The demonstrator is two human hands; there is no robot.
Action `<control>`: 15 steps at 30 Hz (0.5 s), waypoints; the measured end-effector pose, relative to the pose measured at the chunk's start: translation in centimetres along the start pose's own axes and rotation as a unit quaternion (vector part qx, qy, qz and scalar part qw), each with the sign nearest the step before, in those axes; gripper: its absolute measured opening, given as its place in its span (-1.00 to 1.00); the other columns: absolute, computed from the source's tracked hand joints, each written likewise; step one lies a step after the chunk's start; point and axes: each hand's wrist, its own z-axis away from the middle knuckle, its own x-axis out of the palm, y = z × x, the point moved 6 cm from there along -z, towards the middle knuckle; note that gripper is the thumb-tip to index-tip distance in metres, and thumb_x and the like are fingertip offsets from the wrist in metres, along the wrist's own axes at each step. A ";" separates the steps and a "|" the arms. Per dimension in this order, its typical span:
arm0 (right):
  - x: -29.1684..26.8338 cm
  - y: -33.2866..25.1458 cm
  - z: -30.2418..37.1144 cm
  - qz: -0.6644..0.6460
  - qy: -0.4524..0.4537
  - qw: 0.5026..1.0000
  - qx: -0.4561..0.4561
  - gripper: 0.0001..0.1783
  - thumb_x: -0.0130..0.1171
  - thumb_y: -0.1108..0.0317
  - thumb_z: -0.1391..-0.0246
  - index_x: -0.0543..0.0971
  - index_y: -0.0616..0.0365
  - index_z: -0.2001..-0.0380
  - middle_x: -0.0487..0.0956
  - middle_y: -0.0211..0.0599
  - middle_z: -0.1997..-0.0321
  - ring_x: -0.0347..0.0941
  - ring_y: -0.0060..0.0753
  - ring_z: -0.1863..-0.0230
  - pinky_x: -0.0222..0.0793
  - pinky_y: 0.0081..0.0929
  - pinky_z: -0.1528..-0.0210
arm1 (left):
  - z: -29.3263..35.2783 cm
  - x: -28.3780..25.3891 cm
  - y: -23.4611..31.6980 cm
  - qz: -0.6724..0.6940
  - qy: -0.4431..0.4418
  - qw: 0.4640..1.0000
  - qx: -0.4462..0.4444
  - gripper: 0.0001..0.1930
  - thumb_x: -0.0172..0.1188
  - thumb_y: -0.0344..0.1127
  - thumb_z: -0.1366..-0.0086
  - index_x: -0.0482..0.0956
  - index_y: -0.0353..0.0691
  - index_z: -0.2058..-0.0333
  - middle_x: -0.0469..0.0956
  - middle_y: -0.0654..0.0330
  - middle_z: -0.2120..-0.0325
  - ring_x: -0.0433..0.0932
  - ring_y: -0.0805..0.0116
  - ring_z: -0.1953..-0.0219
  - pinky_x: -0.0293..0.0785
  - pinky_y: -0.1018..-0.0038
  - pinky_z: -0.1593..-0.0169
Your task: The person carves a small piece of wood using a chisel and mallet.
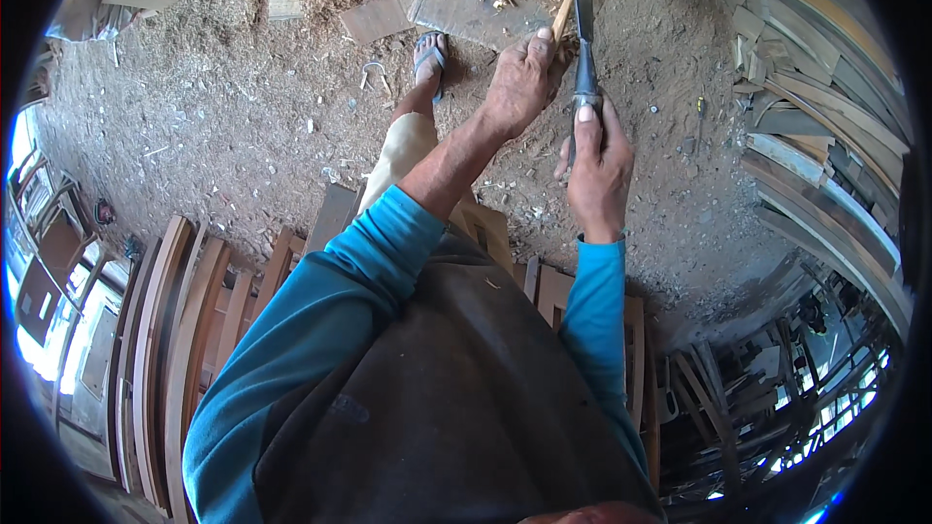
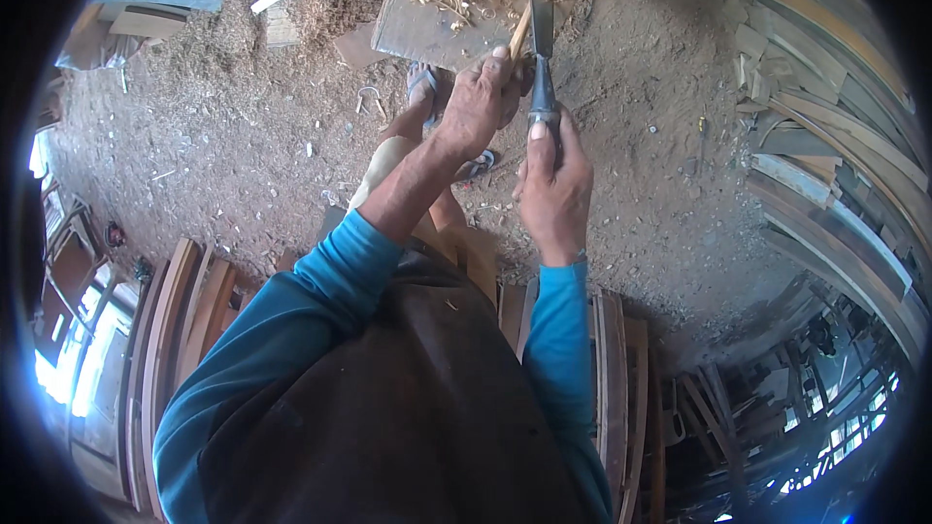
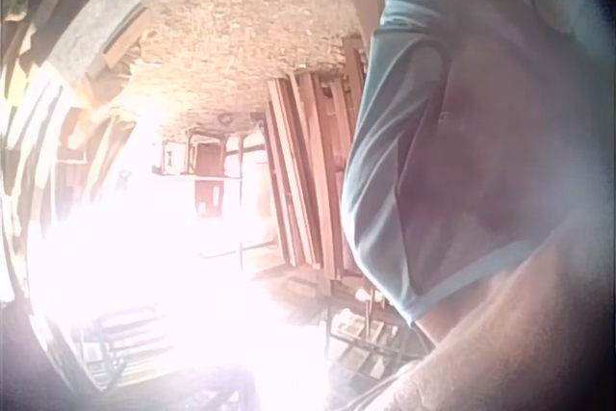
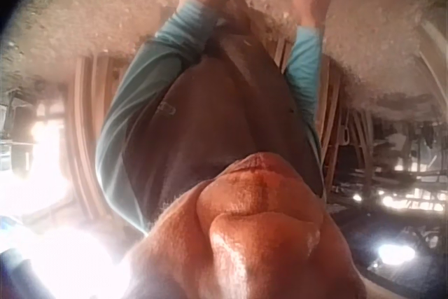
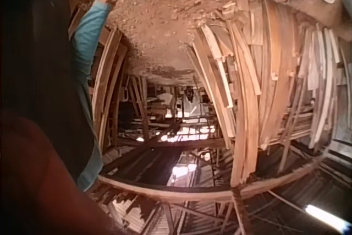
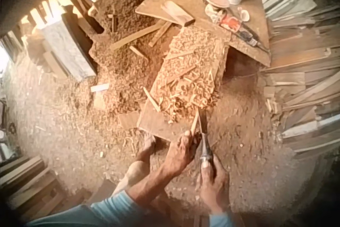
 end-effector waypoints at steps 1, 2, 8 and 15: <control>0.0 0.0 1.0 0.007 -0.001 1.000 0.007 -0.56 0.00 0.16 -0.51 0.44 0.15 -0.30 0.42 -0.45 0.48 0.37 -0.67 0.59 0.32 -0.55 0.59 | 0.4 0.0 0.0 0.014 0.003 1.000 -0.016 -0.51 -0.13 0.14 -0.63 0.53 -0.16 0.23 0.35 0.41 0.60 0.22 0.58 0.62 0.14 0.52 0.54; 0.2 0.0 1.9 0.011 -0.001 1.000 0.010 -0.55 -0.01 0.17 -0.50 0.43 0.15 -0.31 0.42 -0.45 0.49 0.36 -0.67 0.59 0.32 -0.54 0.59 | 0.2 -0.1 0.2 0.025 0.004 0.999 -0.028 -0.53 -0.12 0.13 -0.62 0.52 -0.15 0.21 0.34 0.42 0.60 0.19 0.60 0.62 0.11 0.54 0.54; 0.3 1.1 3.9 -0.003 -0.001 1.000 0.015 -0.51 -0.02 0.19 -0.50 0.40 0.06 -0.40 0.40 -0.49 0.53 0.34 -0.68 0.61 0.32 -0.54 0.60 | -0.1 0.0 -0.4 0.144 0.002 0.988 -0.050 -0.58 -0.10 0.07 -0.62 0.49 -0.16 0.22 0.28 0.41 0.60 0.13 0.58 0.65 0.07 0.55 0.56; 0.0 0.3 0.2 0.002 0.004 1.000 0.005 -0.49 -0.02 0.18 -0.51 0.38 0.10 -0.40 0.40 -0.46 0.51 0.36 -0.64 0.61 0.34 -0.50 0.59 | -0.3 0.1 -0.4 0.120 -0.011 0.991 -0.052 -0.53 -0.14 0.12 -0.64 0.48 -0.12 0.28 0.31 0.39 0.65 0.19 0.55 0.67 0.14 0.50 0.58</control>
